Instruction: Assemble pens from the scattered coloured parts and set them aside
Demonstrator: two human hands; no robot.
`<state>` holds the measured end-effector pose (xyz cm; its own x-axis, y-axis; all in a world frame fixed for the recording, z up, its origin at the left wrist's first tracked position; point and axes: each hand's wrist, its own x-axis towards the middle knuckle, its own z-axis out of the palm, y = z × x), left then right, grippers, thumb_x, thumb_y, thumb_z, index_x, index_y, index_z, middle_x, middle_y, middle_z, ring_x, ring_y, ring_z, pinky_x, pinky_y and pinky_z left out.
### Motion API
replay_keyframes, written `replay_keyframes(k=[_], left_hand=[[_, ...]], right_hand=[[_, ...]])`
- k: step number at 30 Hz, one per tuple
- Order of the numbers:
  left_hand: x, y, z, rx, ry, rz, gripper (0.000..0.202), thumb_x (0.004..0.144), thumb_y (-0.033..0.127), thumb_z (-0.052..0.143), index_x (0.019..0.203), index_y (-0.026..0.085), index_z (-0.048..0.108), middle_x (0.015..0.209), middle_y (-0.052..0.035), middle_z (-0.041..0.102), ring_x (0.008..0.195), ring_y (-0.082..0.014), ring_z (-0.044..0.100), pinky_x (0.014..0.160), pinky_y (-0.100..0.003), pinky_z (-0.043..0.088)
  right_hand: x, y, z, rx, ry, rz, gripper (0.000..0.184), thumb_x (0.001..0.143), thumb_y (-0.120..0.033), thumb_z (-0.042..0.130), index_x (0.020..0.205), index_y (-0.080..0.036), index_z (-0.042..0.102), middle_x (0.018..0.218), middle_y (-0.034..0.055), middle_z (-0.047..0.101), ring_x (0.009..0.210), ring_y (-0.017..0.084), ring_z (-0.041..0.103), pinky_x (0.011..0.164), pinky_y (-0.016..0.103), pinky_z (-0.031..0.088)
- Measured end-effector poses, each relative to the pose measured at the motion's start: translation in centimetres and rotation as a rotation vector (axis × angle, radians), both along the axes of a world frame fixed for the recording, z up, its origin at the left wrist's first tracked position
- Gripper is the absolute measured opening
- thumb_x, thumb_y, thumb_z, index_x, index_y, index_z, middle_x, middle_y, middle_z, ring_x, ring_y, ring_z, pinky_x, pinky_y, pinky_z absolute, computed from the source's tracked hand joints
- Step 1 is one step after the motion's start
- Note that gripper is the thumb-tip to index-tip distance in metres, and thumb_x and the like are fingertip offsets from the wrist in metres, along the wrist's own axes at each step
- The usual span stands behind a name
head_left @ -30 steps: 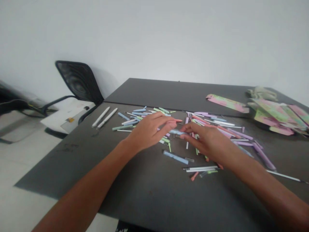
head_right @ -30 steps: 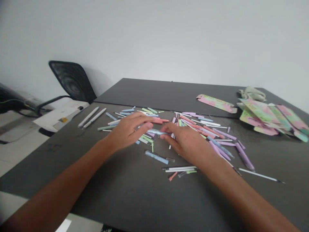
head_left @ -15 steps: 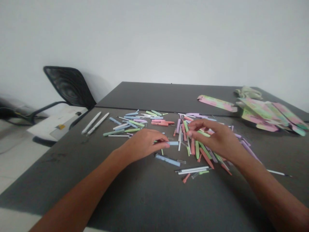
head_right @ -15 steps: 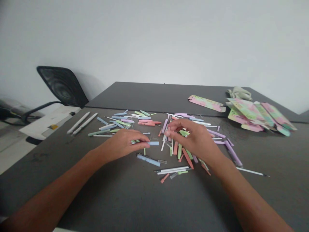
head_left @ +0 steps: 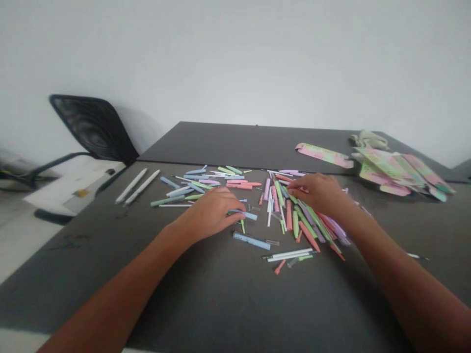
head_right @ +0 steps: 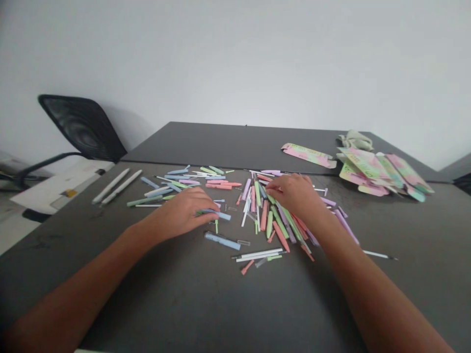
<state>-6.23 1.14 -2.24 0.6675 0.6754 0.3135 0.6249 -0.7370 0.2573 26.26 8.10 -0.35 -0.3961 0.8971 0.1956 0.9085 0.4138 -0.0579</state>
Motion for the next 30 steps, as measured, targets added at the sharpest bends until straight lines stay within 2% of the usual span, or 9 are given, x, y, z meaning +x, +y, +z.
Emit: replay_keyframes(k=[4, 7, 12, 17, 26, 30], left_hand=[[0.4, -0.1, -0.1, 0.006, -0.011, -0.014, 0.019, 0.104, 0.034, 0.070, 0.107, 0.020, 0.082, 0.103, -0.0062, 0.081, 0.103, -0.0250, 0.071, 0.101, -0.042, 0.048], [0.6, -0.1, -0.4, 0.010, -0.015, 0.000, 0.020, 0.105, 0.034, 0.068, 0.107, 0.020, 0.082, 0.105, -0.0073, 0.079, 0.107, -0.0264, 0.068, 0.098, -0.041, 0.048], [0.7, 0.0, -0.8, 0.003, -0.012, 0.022, 0.022, 0.106, 0.034, 0.066, 0.109, 0.020, 0.082, 0.105, -0.0077, 0.075, 0.106, -0.0257, 0.067, 0.095, -0.040, 0.049], [0.9, -0.1, -1.0, 0.003, -0.008, 0.040, 0.022, 0.107, 0.033, 0.066, 0.114, 0.021, 0.082, 0.105, -0.0078, 0.075, 0.106, -0.0257, 0.067, 0.095, -0.040, 0.048], [1.1, 0.0, -1.3, 0.027, -0.024, 0.048, 0.025, 0.107, 0.028, 0.064, 0.124, 0.018, 0.079, 0.111, -0.0099, 0.079, 0.110, -0.0277, 0.069, 0.099, -0.044, 0.051], [1.1, 0.0, -1.2, 0.048, -0.045, 0.043, 0.023, 0.106, 0.027, 0.067, 0.121, 0.017, 0.081, 0.112, -0.0106, 0.080, 0.110, -0.0277, 0.070, 0.102, -0.045, 0.053]], right_hand=[[1.3, -0.7, 1.0, -0.003, 0.046, -0.057, 0.027, 0.099, -0.043, 0.067, 0.109, -0.030, 0.088, 0.104, 0.0056, 0.086, 0.092, 0.026, 0.078, 0.077, 0.035, 0.053], [2.3, -0.9, 1.6, -0.010, 0.038, -0.121, 0.029, 0.104, -0.041, 0.064, 0.113, -0.024, 0.086, 0.109, 0.0086, 0.085, 0.097, 0.027, 0.078, 0.083, 0.038, 0.057], [3.7, -0.5, 1.1, -0.105, -0.059, -0.190, 0.032, 0.104, -0.042, 0.069, 0.127, -0.019, 0.071, 0.128, 0.0092, 0.073, 0.108, 0.025, 0.073, 0.094, 0.046, 0.062], [5.2, 0.6, 0.4, -0.155, -0.101, -0.283, 0.034, 0.104, -0.039, 0.069, 0.133, -0.022, 0.068, 0.138, 0.0105, 0.069, 0.115, 0.027, 0.071, 0.096, 0.047, 0.062], [8.0, 1.3, 0.4, -0.274, -0.081, -0.360, 0.036, 0.103, -0.040, 0.070, 0.133, -0.020, 0.068, 0.136, 0.0099, 0.069, 0.114, 0.028, 0.071, 0.094, 0.047, 0.062], [9.7, 1.3, 0.8, -0.301, -0.024, -0.315, 0.030, 0.102, -0.042, 0.071, 0.121, -0.021, 0.077, 0.116, 0.0073, 0.078, 0.100, 0.025, 0.075, 0.087, 0.040, 0.061]])
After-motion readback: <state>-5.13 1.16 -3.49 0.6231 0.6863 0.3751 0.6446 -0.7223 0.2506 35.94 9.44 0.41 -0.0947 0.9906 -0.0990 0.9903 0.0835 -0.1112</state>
